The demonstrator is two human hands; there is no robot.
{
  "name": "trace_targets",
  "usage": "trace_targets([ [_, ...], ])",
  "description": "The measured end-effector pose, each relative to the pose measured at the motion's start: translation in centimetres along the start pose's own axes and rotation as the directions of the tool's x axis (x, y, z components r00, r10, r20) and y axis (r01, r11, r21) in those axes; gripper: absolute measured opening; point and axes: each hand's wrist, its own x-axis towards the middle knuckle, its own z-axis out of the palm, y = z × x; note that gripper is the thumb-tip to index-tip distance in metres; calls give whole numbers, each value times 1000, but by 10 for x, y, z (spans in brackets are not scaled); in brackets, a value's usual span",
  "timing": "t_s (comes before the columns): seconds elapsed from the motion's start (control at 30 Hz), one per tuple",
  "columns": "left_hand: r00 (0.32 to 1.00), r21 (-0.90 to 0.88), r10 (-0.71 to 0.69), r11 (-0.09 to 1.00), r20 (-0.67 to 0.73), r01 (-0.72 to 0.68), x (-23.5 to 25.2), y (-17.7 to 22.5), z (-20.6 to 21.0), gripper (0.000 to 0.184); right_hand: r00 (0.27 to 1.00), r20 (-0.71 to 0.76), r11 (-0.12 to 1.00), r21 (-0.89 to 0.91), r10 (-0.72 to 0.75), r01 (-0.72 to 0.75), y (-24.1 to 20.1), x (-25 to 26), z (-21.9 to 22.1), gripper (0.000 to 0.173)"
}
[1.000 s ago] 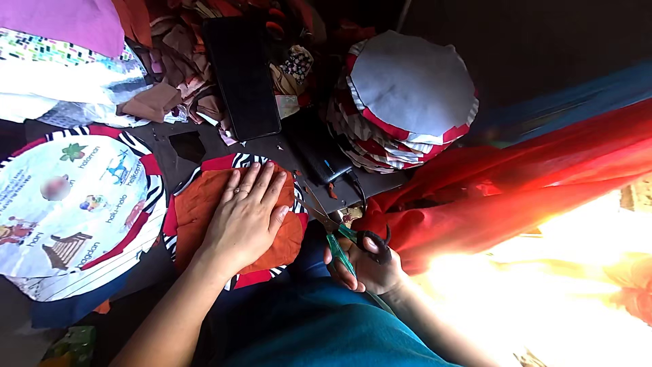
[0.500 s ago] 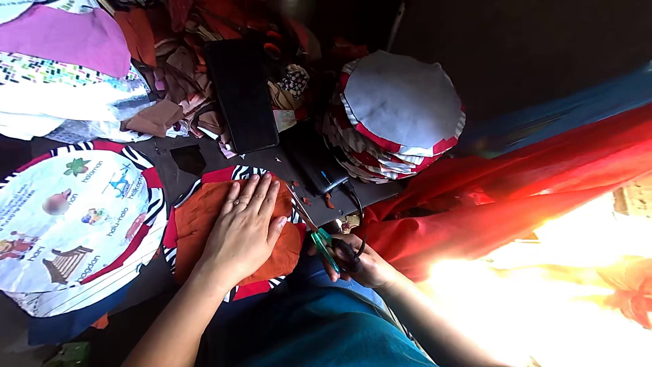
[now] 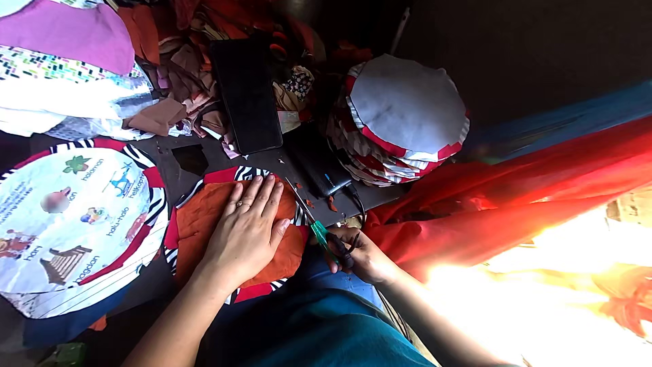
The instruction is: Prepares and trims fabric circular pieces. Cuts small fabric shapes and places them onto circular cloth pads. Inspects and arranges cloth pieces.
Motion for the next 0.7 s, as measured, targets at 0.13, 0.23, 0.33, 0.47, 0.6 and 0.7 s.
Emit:
trace_targets([
  [0.13, 1000, -4, 0, 1000, -1, 0, 0, 0, 0, 67, 1000, -20, 1000, -3, 6, -7, -1, 0, 2, 21],
  [0.23, 1000, -5, 1, 1000, -1, -1, 0, 0, 0, 66, 999, -33, 1000, -18, 17, -18, -3, 0, 2, 20],
  [0.33, 1000, -3, -3, 1000, -5, 3, 0, 0, 0, 66, 999, -39, 999, -13, 32, -32, -5, 0, 2, 18],
  [0.47, 1000, -6, 0, 1000, -2, 0, 0, 0, 0, 66, 997, -54, 998, -28, 51, -53, -9, -1, 2, 15],
  [0.6, 1000, -16, -3, 1000, 13, 3, 0, 0, 0, 66, 997, 7, 996, 57, 72, -72, -7, -2, -3, 22],
  [0.7, 1000, -9, 4, 1000, -3, -4, 0, -1, 1, 67, 995, 82, 991, 121, 49, -59, -4, -1, -8, 40],
])
